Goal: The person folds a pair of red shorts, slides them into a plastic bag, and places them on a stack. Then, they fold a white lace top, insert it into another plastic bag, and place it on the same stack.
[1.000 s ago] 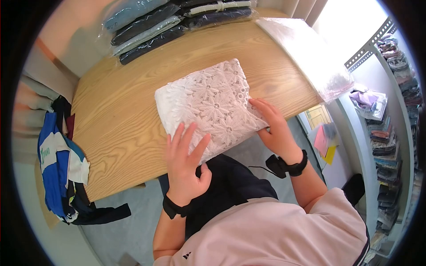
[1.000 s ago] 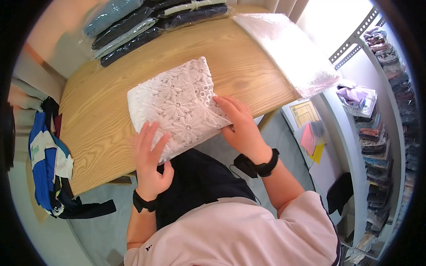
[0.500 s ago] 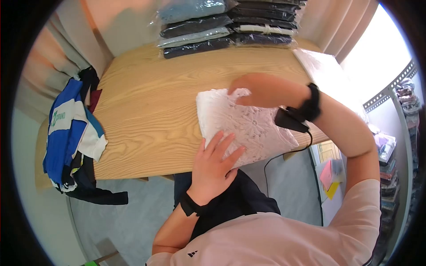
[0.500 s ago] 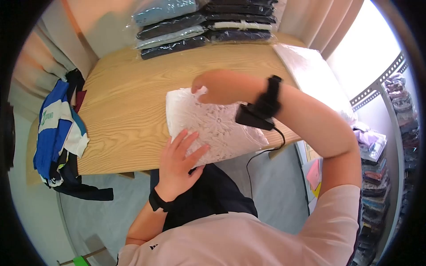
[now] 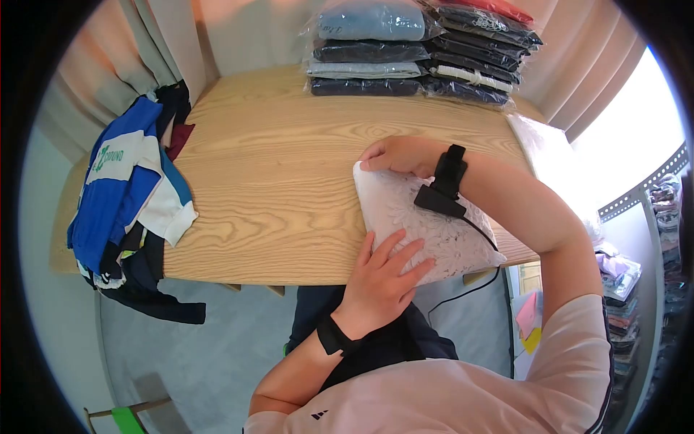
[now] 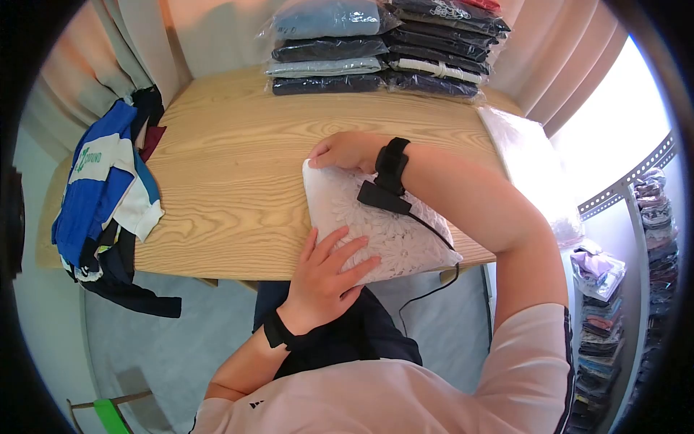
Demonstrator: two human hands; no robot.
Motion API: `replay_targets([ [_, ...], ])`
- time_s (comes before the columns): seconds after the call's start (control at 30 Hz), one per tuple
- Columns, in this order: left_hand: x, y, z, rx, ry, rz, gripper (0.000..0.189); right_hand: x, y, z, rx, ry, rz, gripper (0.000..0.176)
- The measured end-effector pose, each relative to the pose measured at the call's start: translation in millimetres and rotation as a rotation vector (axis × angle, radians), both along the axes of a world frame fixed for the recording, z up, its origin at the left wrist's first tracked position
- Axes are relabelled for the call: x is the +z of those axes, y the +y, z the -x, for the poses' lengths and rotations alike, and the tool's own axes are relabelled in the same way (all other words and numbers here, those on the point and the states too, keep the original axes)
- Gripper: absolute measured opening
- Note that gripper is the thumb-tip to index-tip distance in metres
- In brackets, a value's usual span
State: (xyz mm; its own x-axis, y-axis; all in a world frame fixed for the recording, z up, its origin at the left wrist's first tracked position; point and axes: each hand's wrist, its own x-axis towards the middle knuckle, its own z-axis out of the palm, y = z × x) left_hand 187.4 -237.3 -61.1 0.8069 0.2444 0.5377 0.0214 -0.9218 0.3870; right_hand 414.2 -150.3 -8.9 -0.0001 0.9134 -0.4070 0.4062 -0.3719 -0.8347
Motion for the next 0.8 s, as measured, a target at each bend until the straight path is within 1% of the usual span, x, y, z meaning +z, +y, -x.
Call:
replay_targets([
  [0.03,0,0,0,-0.004,-0.002,-0.004,0.057,-2,0,-2,-0.003,-0.002,0.005,0.029],
  [0.1,2,-2,-1,0.002,0.007,-0.006,0.057,4,-2,-2,0.072,-0.083,-0.002,0.030],
  [0.13,2,-1,-1,0.011,0.020,-0.015,0.057,10,-5,-6,0.064,-0.085,0.000,0.030],
  [0.2,1,-1,-3,0.019,0.018,-0.025,0.057,33,-18,-16,0.174,-0.394,-0.408,0.031],
  [0.27,-1,-3,-3,0.025,0.009,-0.027,0.057,68,-39,-30,0.244,-0.646,-0.605,0.031],
  [0.33,-2,-2,-4,0.041,0.021,-0.056,0.057,103,-87,-32,0.273,-0.684,-0.630,0.034],
  [0.37,-2,-1,-5,0.017,0.011,-0.052,0.057,109,-109,-37,0.255,-0.700,-0.617,0.034],
  [0.43,-3,-3,-7,0.058,0.005,-0.069,0.058,123,-154,-53,-0.039,-0.859,-0.399,0.031],
  [0.5,-1,-4,-8,0.031,-0.026,-0.075,0.056,101,-188,-116,-0.316,-0.857,-0.339,0.031],
  [0.57,5,-5,-8,0.064,0.009,-0.088,0.056,72,-225,-184,-0.511,-0.797,-0.146,0.038],
  [0.63,5,-6,-9,0.029,-0.006,-0.097,0.056,20,-265,-234,-0.626,-1.120,-0.052,0.051],
  [0.7,9,-9,-8,0.062,0.048,-0.059,0.057,-3,-284,-241,-0.697,-1.216,0.076,0.063],
  [0.77,10,-10,-8,0.052,0.042,-0.067,0.057,-11,-290,-241,-0.680,-1.054,0.112,0.070],
  [0.8,10,-10,-8,0.052,0.050,-0.064,0.057,-13,-295,-238,-0.650,-1.023,0.053,0.064],
])
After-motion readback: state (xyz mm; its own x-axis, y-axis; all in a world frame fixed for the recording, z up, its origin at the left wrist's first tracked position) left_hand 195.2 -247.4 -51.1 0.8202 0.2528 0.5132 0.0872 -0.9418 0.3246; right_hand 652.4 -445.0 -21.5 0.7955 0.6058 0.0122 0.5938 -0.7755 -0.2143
